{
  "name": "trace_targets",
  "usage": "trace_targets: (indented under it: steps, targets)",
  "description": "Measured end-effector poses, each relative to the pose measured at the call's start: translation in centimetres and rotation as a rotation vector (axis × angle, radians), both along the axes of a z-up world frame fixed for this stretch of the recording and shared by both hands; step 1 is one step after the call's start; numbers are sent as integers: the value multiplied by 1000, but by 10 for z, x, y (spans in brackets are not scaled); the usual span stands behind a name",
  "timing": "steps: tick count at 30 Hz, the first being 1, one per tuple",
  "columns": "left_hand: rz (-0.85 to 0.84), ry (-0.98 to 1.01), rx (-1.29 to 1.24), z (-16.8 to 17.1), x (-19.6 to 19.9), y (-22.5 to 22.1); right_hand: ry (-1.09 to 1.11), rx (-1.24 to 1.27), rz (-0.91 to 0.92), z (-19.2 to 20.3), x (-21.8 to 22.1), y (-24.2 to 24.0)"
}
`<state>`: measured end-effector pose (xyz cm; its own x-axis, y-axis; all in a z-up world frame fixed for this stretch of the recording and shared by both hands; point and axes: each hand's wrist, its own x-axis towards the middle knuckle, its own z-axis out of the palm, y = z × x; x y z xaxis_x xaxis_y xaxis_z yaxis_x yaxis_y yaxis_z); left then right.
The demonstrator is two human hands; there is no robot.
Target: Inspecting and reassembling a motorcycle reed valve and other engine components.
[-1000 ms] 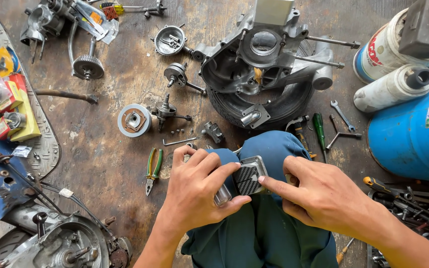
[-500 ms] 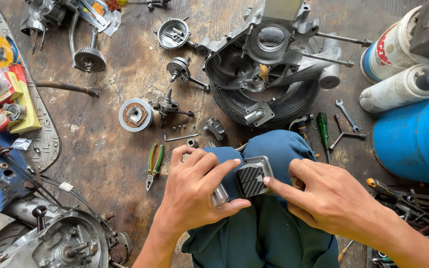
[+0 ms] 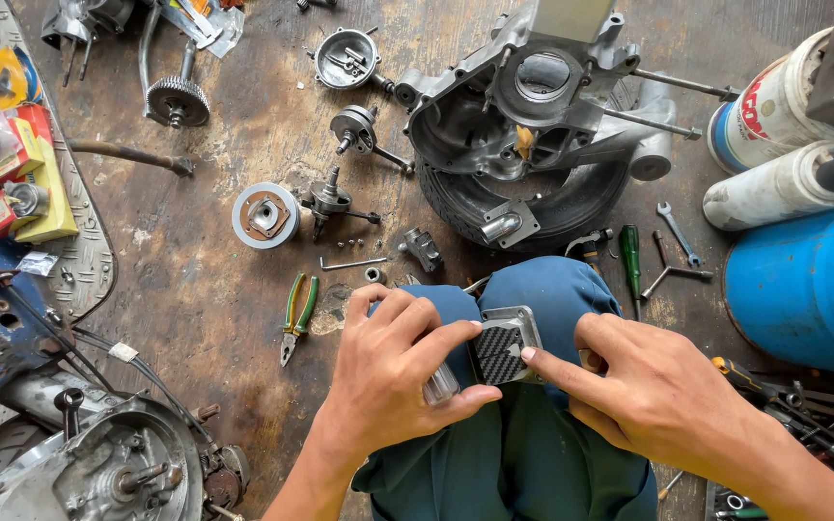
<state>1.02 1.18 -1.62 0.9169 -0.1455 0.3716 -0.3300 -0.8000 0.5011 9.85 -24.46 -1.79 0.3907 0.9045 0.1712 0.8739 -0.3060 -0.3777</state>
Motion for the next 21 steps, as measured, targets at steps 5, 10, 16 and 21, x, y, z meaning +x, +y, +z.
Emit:
trace_targets:
  steps: [5,10,16,21]
  targets:
    - [-1,-6,1,-1,2,0,-3,-12,3,-4,3,-2]
    - [-2,-2,5,-1,3,0,2,2,3,-5,4,-2]
    - [-9,-10,13,-2,4,0,13,20,5,-5,5,-1]
    - [-8,-11,9,-2,5,-1,27,24,8,-5,5,-2]
